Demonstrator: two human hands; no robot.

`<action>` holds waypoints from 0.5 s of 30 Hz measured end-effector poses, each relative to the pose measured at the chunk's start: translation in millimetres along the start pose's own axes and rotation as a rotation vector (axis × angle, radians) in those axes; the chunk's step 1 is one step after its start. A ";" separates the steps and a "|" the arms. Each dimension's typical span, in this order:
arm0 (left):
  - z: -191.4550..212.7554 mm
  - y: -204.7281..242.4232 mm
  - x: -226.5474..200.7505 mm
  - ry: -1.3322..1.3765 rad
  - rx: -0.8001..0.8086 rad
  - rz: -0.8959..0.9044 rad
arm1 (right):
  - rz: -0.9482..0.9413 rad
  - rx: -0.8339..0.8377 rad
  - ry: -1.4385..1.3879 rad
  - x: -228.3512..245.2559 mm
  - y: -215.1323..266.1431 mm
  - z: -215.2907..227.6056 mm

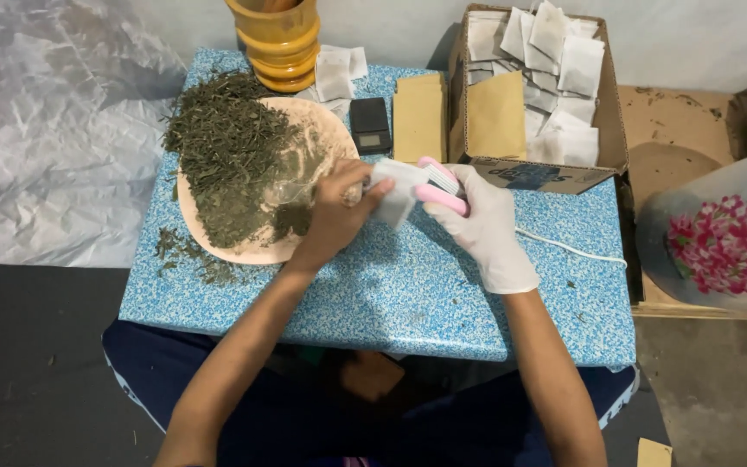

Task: Placing tea bags into paper sleeves and sealing them with a handheld heat sealer.

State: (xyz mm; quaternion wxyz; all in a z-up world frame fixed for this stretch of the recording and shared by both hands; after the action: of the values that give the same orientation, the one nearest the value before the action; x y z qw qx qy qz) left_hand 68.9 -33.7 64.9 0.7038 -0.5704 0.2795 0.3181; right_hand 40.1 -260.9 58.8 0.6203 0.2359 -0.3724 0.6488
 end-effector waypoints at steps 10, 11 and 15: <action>-18.1 2.6 -5.5 0.029 0.090 -0.111 | 0.079 -0.012 0.004 11.4 3.4 -5.0; -18.3 1.2 -12.7 0.035 0.102 -0.114 | 0.102 -0.022 0.005 15.2 3.7 -4.0; -20.3 1.5 -24.3 0.046 0.139 -0.093 | 0.131 -0.025 -0.012 28.1 5.5 -4.5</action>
State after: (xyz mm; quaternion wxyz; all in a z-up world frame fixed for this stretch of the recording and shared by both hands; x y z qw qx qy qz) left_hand 51.6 -56.5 78.4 0.7490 -0.5398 0.2900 0.2519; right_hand 32.1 -239.4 76.6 0.5772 0.2069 -0.3988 0.6819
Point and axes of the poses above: each hand's wrist, its own y-axis away from the middle knuckle, its own z-axis out of the back of the hand, x = y × z, the point moved 10 cm from there along -y, towards the middle knuckle, and after that the axes turned 2 degrees about -y, right-handed, at the moved point
